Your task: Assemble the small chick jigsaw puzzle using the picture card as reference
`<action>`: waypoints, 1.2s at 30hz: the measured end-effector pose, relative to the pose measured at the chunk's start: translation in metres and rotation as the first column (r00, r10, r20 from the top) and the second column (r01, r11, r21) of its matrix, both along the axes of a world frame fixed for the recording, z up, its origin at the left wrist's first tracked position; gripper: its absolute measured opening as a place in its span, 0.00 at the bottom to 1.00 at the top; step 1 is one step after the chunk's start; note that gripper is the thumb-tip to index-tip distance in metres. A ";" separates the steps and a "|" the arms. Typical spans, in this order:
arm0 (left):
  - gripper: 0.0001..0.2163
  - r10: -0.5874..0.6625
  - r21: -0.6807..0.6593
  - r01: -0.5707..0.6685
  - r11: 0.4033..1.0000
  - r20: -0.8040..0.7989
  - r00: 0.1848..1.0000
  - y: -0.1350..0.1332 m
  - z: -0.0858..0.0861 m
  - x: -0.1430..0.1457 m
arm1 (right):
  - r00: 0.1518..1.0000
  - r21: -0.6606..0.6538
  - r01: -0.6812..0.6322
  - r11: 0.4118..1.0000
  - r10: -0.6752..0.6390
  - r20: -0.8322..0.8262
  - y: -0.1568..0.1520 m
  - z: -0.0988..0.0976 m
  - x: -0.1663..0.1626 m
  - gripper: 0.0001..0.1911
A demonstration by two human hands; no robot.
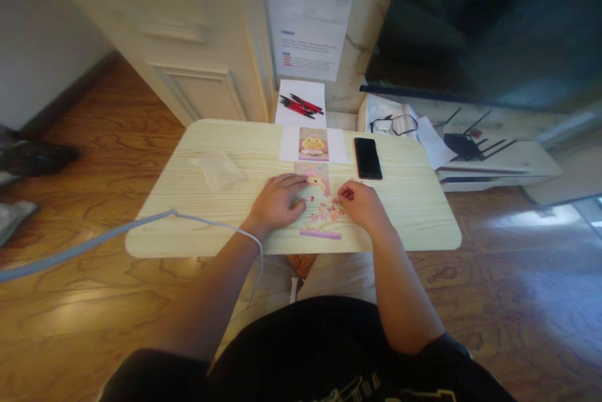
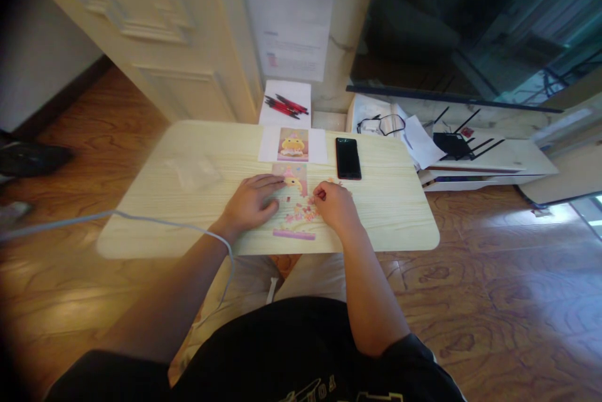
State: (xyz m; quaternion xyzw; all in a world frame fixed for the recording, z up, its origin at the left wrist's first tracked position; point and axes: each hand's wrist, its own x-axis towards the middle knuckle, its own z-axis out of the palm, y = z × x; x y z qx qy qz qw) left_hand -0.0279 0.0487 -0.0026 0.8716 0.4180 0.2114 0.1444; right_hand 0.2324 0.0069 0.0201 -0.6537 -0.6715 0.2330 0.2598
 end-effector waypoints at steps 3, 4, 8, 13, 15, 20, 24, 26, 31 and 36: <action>0.24 -0.014 0.008 0.014 1.000 -0.003 1.000 0.001 0.000 -0.001 | 0.999 -0.009 -0.027 1.000 0.027 -0.018 -0.004 0.002 -0.001 0.01; 0.25 -0.013 0.011 0.013 1.000 -0.004 1.000 0.001 0.000 -0.001 | 0.999 -0.008 -0.033 0.999 0.033 -0.020 -0.006 0.002 0.000 0.01; 0.24 0.000 0.019 0.000 1.000 -0.008 1.000 0.000 0.000 0.000 | 0.998 0.054 -0.058 0.997 0.058 0.000 -0.015 0.003 0.009 0.07; 0.22 0.027 0.017 -0.027 0.999 0.000 1.000 0.000 0.000 0.002 | 0.976 0.104 -0.220 0.970 0.218 0.030 -0.028 0.003 0.006 0.12; 0.21 0.036 0.013 -0.036 0.999 0.008 0.999 0.000 0.000 0.003 | 0.969 0.087 -0.246 0.965 0.243 0.050 -0.030 0.001 0.001 0.12; 0.22 0.035 0.018 -0.035 0.999 0.007 0.999 -0.001 0.000 0.003 | 0.967 0.064 -0.224 0.972 0.214 0.141 -0.027 -0.004 0.004 0.12; 0.22 0.035 0.021 -0.035 0.999 0.007 0.999 -0.001 -0.001 0.003 | 0.970 0.076 -0.193 0.978 0.178 0.166 -0.024 -0.003 0.016 0.12; 0.22 0.034 0.018 -0.034 0.999 0.014 0.999 -0.001 -0.001 0.003 | 0.977 0.096 -0.173 0.980 0.159 0.144 -0.024 -0.002 0.016 0.12; 0.22 0.032 0.018 -0.032 0.999 0.016 0.999 0.000 -0.002 0.003 | 0.966 0.140 -0.239 0.961 0.221 0.132 -0.024 -0.001 -0.004 0.17; 0.21 0.033 0.016 -0.034 0.999 0.013 0.999 0.000 0.000 0.004 | 0.960 0.126 -0.254 0.959 0.234 0.153 -0.022 -0.006 -0.007 0.18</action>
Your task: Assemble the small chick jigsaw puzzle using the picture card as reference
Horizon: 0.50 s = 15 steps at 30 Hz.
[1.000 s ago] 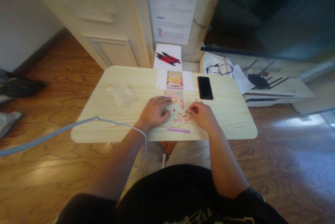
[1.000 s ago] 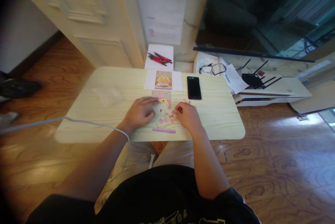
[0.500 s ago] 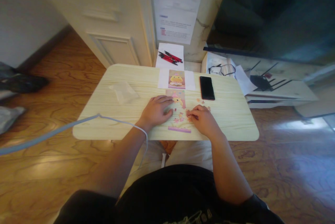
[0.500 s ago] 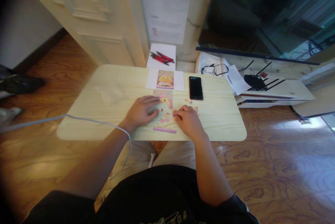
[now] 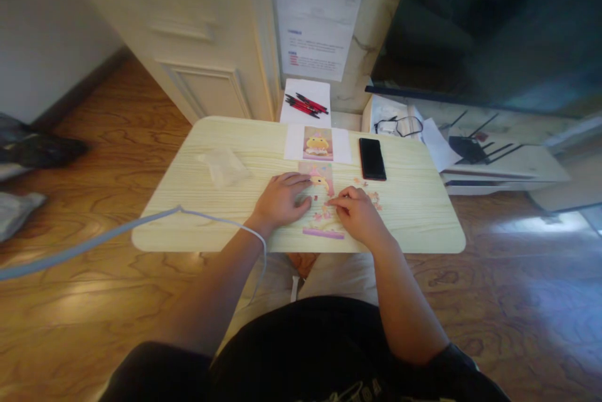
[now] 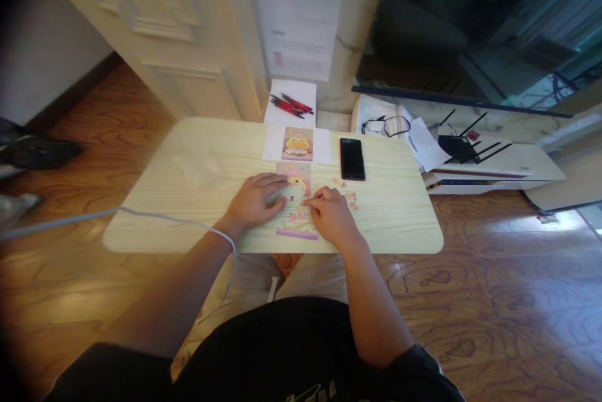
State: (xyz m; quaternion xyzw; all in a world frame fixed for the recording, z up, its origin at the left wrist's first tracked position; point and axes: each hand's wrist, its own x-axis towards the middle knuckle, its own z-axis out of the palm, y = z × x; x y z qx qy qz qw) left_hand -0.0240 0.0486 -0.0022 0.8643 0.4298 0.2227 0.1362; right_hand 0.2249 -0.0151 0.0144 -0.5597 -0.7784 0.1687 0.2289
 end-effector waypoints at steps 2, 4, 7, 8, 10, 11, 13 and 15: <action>0.21 -0.003 0.006 0.003 1.000 0.000 1.000 0.000 0.001 0.000 | 0.999 0.002 0.034 0.999 -0.034 0.000 0.000 -0.002 0.008 0.17; 0.21 -0.004 0.011 0.004 1.000 -0.001 1.000 -0.001 0.001 0.000 | 0.998 0.000 0.058 0.998 -0.058 -0.003 -0.001 -0.004 0.016 0.16; 0.22 -0.003 0.006 0.003 1.000 0.000 1.000 0.000 0.000 0.000 | 0.998 -0.003 0.066 0.998 -0.066 0.002 -0.002 -0.006 0.024 0.15; 0.22 -0.001 0.002 0.001 1.000 0.001 1.000 0.000 -0.001 -0.001 | 0.998 -0.001 0.066 0.998 -0.066 0.003 -0.003 -0.005 0.025 0.14; 0.22 0.004 -0.005 -0.004 1.000 0.000 1.000 0.000 -0.002 -0.001 | 0.997 0.005 0.071 0.997 -0.071 0.000 -0.005 -0.004 0.024 0.14; 0.21 0.005 -0.004 -0.005 1.000 -0.003 1.000 0.001 -0.003 -0.001 | 0.997 0.007 0.073 0.997 -0.073 -0.007 -0.007 -0.002 0.022 0.13; 0.21 0.006 0.007 -0.006 1.000 -0.010 1.000 0.001 -0.003 -0.001 | 0.997 0.010 0.066 0.998 -0.066 -0.027 -0.010 0.000 0.015 0.11; 0.21 0.015 0.020 -0.014 1.000 -0.011 1.000 0.001 -0.004 -0.001 | 0.998 0.011 0.042 0.999 -0.041 -0.044 -0.014 0.002 0.006 0.10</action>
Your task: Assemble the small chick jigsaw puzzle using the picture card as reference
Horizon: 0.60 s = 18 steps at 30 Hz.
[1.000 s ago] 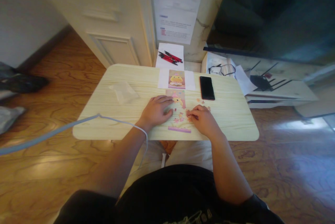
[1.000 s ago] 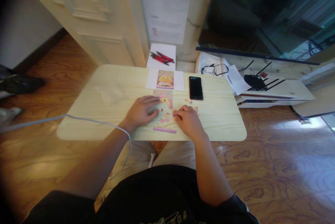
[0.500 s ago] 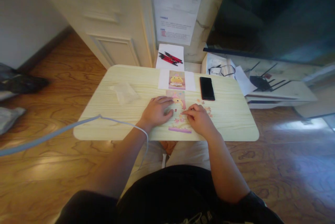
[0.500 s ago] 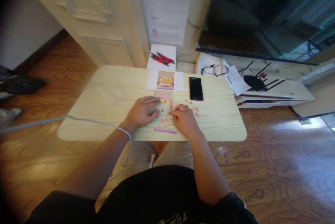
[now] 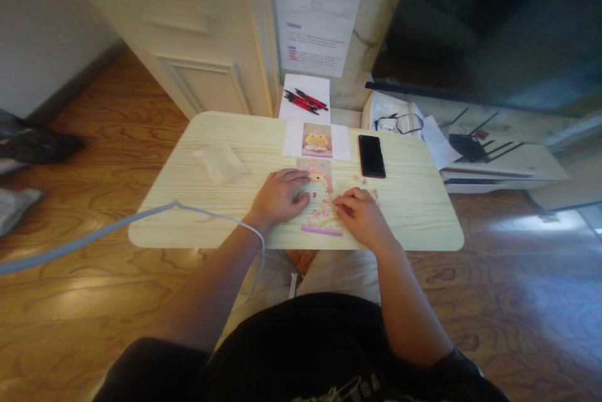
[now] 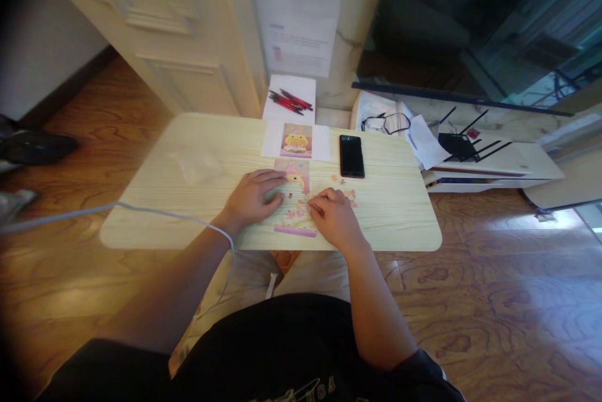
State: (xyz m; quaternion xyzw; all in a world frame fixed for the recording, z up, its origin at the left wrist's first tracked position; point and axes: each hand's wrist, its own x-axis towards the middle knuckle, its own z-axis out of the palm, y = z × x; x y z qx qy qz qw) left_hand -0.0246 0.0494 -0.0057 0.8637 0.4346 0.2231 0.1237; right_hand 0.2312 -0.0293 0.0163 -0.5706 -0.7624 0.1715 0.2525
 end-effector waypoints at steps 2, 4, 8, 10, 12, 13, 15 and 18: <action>0.20 0.008 0.002 -0.008 1.000 0.005 1.000 0.000 0.000 0.000 | 1.000 -0.001 -0.022 1.000 0.022 0.005 -0.003 0.000 -0.009 0.08; 0.19 0.008 0.000 -0.008 1.000 0.010 1.000 0.001 0.000 -0.001 | 0.999 -0.003 -0.030 1.000 0.030 0.024 -0.006 -0.001 -0.015 0.08; 0.19 -0.008 0.002 0.008 1.000 0.017 1.000 0.002 -0.001 -0.003 | 0.999 0.010 -0.032 0.999 0.031 0.040 -0.006 -0.002 -0.017 0.08; 0.19 -0.010 0.003 0.010 1.000 0.017 1.000 0.003 -0.002 -0.003 | 0.999 0.019 -0.029 0.999 0.029 0.036 -0.007 0.000 -0.016 0.08; 0.20 -0.010 0.005 0.010 1.000 0.016 1.000 0.003 -0.002 -0.003 | 0.998 0.025 -0.046 0.999 0.045 0.037 -0.007 0.001 -0.016 0.10; 0.20 -0.012 0.007 0.012 1.000 0.016 1.000 0.003 -0.002 -0.003 | 0.997 0.027 -0.066 0.997 0.065 0.042 -0.008 0.002 -0.017 0.12; 0.20 -0.016 0.008 0.016 1.000 0.020 1.000 0.003 -0.002 -0.002 | 0.991 0.030 -0.118 0.993 0.116 0.064 -0.008 0.001 -0.019 0.16; 0.20 -0.015 0.005 0.015 1.000 0.024 1.000 0.003 -0.002 -0.002 | 0.984 0.026 -0.148 0.989 0.145 0.104 -0.008 -0.002 -0.019 0.18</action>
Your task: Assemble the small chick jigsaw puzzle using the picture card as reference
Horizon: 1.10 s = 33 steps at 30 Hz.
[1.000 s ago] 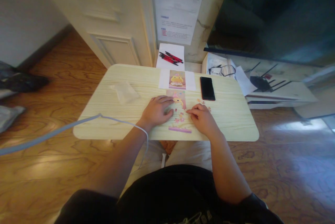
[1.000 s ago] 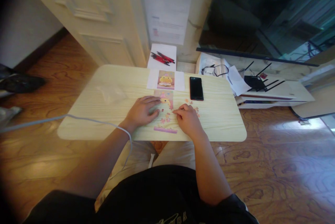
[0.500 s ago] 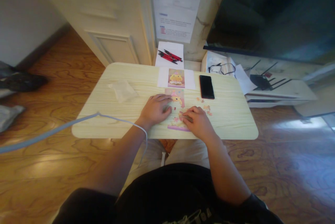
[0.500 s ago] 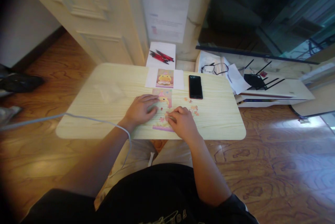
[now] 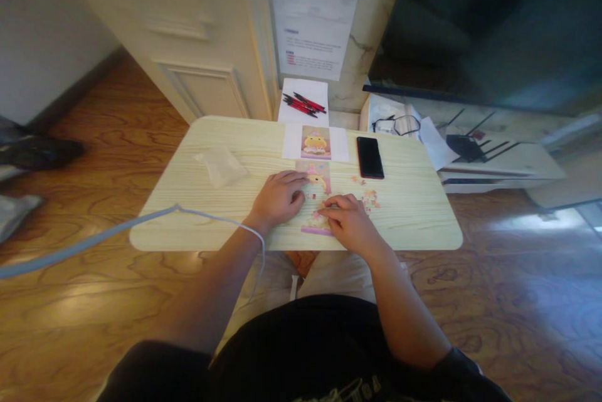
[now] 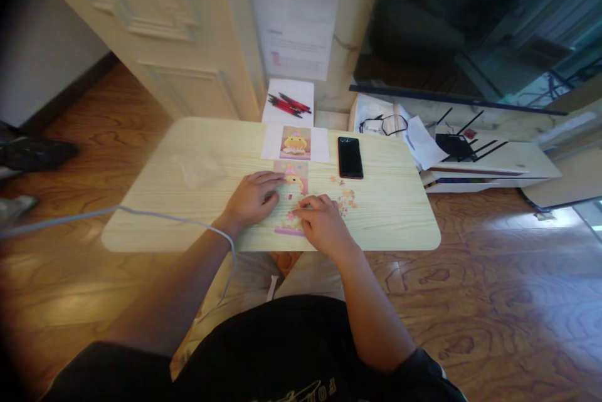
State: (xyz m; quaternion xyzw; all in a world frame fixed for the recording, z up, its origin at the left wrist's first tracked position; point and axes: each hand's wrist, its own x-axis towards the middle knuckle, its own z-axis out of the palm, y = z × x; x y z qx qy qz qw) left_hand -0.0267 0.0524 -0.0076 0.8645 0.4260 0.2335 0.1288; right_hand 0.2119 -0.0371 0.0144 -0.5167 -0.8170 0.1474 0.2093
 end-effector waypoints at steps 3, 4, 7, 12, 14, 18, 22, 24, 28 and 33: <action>0.21 0.001 -0.002 -0.001 1.000 0.005 1.000 0.000 0.000 0.000 | 0.999 0.000 0.054 0.999 -0.054 0.006 0.002 -0.002 0.006 0.18; 0.21 0.002 -0.001 -0.002 1.000 0.006 1.000 0.000 0.000 0.000 | 0.997 0.001 0.071 0.997 -0.071 0.001 0.002 -0.002 0.009 0.18; 0.20 -0.002 0.004 0.002 1.000 0.000 1.000 0.000 0.000 0.000 | 0.997 0.011 0.068 0.998 -0.068 -0.025 0.003 0.001 0.012 0.20; 0.20 -0.014 0.017 0.014 1.000 -0.002 1.000 0.001 -0.001 -0.001 | 0.995 0.014 -0.095 0.995 0.096 -0.026 0.001 0.004 -0.011 0.24; 0.21 -0.008 0.018 0.008 1.000 0.001 1.000 0.002 -0.002 -0.002 | 0.991 -0.017 -0.130 0.991 0.130 -0.011 -0.001 0.003 -0.022 0.29; 0.22 -0.005 0.024 0.006 1.000 -0.030 1.000 0.002 -0.003 -0.001 | 0.985 -0.064 -0.173 0.983 0.172 -0.026 -0.005 0.000 -0.029 0.32; 0.22 0.009 0.034 -0.007 0.999 -0.050 0.999 0.001 -0.002 -0.001 | 0.983 -0.087 -0.180 0.980 0.175 -0.062 -0.007 0.003 -0.012 0.28; 0.21 0.014 0.035 -0.012 0.999 -0.048 0.999 0.001 -0.002 0.000 | 0.984 -0.090 -0.168 0.982 0.161 -0.075 -0.007 0.003 0.000 0.27; 0.21 0.015 0.027 -0.014 1.000 -0.037 0.999 0.002 -0.004 -0.001 | 0.989 -0.090 -0.114 0.989 0.105 -0.099 -0.005 0.003 0.019 0.26; 0.22 0.012 0.031 -0.011 0.999 -0.027 1.000 0.002 -0.004 -0.001 | 0.985 -0.049 -0.126 0.991 0.119 -0.125 -0.008 0.006 0.015 0.22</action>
